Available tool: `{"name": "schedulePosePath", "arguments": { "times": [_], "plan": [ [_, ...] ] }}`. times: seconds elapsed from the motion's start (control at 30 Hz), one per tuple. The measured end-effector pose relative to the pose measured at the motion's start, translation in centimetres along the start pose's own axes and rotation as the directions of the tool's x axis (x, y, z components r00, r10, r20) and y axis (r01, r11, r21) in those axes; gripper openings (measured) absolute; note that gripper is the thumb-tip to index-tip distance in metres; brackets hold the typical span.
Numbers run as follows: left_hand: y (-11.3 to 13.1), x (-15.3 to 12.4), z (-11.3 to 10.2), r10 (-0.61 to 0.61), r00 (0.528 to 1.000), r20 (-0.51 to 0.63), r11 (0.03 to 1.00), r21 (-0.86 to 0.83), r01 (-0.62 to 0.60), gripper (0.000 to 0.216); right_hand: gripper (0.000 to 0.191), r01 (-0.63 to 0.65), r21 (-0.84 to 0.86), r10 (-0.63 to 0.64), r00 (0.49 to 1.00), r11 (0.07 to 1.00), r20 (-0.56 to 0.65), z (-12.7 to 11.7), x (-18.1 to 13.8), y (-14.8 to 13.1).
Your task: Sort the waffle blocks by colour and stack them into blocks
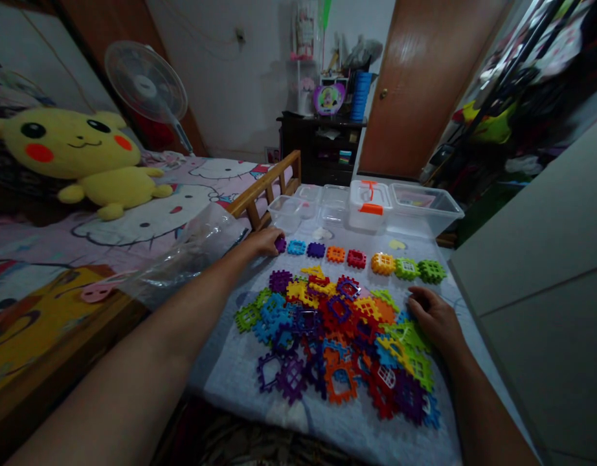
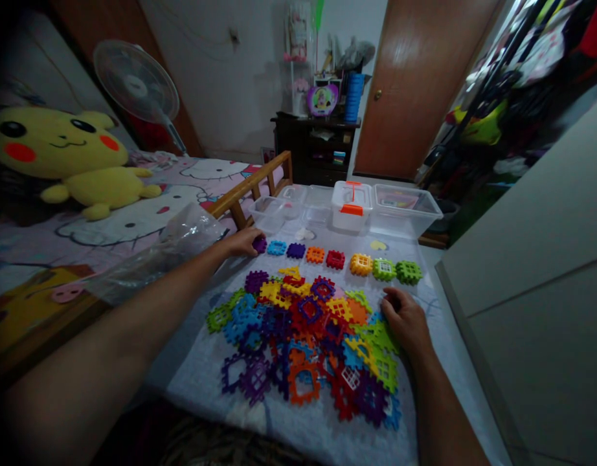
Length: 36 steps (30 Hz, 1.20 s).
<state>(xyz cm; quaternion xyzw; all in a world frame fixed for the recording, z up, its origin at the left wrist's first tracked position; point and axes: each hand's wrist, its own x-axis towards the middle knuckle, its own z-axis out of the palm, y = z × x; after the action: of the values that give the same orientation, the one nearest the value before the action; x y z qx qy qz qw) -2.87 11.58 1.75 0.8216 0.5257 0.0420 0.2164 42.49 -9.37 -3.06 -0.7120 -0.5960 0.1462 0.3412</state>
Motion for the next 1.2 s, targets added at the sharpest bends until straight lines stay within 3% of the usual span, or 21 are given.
{"name": "schedulePosePath", "arguments": {
  "times": [0.27,0.83,1.2],
  "plan": [
    [0.2,0.7,-0.4,-0.016,0.997,0.078,1.0,-0.002,0.016,0.055,0.043,-0.001,-0.003,0.001,1.0,1.0,-0.001,0.0,0.1,0.0],
    [0.0,1.4,0.0,-0.07,0.996,0.061,0.992,0.112,0.063,0.055,0.044,-0.024,0.024,0.024,1.0,0.999,0.006,0.1,0.1,0.1],
    [-0.4,1.1,0.4,-0.069,0.998,0.012,0.993,0.1,0.068,0.059,0.044,-0.032,0.025,0.031,0.999,0.999,0.022,-0.1,0.0,-0.6]
  ]
}}
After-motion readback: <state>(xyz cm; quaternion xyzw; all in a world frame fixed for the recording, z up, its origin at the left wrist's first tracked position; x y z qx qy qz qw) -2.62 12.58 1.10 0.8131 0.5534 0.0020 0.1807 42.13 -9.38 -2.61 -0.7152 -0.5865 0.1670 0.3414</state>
